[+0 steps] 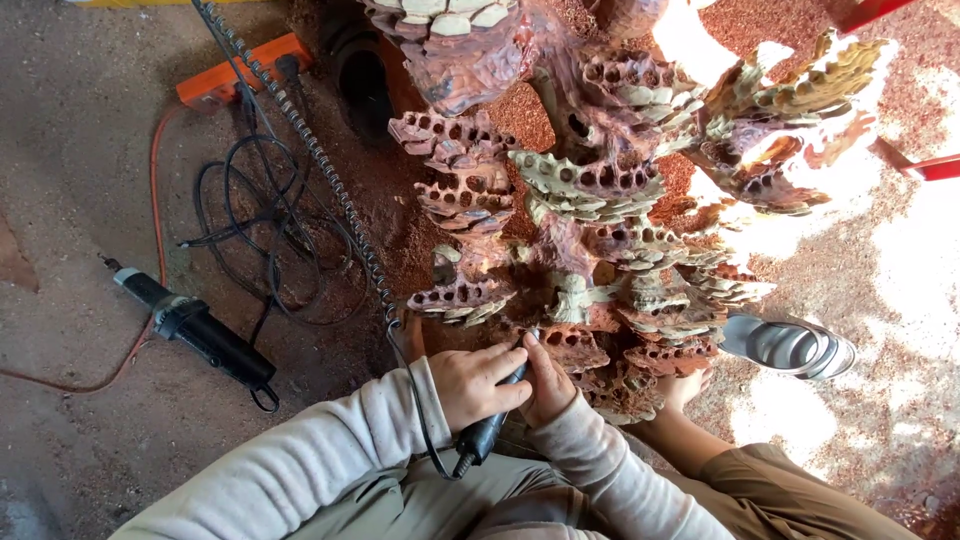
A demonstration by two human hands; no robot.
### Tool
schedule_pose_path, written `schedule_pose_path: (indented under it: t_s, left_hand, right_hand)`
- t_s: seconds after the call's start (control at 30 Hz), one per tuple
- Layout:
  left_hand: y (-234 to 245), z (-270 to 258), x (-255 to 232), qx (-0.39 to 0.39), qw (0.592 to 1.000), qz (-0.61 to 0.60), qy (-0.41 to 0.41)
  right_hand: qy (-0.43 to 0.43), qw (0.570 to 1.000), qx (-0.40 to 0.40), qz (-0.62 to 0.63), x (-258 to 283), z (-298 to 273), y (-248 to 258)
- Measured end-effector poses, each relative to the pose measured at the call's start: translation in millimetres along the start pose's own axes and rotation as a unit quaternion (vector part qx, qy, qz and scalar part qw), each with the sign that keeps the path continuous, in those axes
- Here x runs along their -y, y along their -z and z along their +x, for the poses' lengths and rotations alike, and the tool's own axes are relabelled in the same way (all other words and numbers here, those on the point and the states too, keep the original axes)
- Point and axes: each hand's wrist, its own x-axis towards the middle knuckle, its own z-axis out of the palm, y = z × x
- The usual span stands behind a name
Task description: Using a handheld rotary tool to carve intricate details and textures into a large wooden sculpture.
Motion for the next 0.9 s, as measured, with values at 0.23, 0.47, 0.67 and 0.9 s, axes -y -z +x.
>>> schedule_pose_path:
  t_s: [0.23, 0.47, 0.67, 0.9]
  left_hand:
    - [5.0, -1.7, 3.4, 0.011, 1.0, -0.013, -0.01]
    - [1.7, -13.2, 17.1, 0.04, 0.998, -0.033, -0.024]
    - [-3.4, -29.0, 33.4, 0.106, 0.99, -0.096, 0.006]
    - [-11.3, -39.5, 43.7, 0.136, 0.982, -0.13, 0.003]
  right_hand:
    - [0.013, 0.999, 0.021, 0.025, 8.9, -7.5, -9.5]
    - [-0.031, 0.995, 0.084, 0.036, 11.0, -9.0, -13.7]
    - [-0.09, 0.992, 0.092, 0.01, 35.3, -22.6, -40.2]
    - [-0.127, 0.989, 0.079, -0.003, 35.3, -35.7, -55.3]
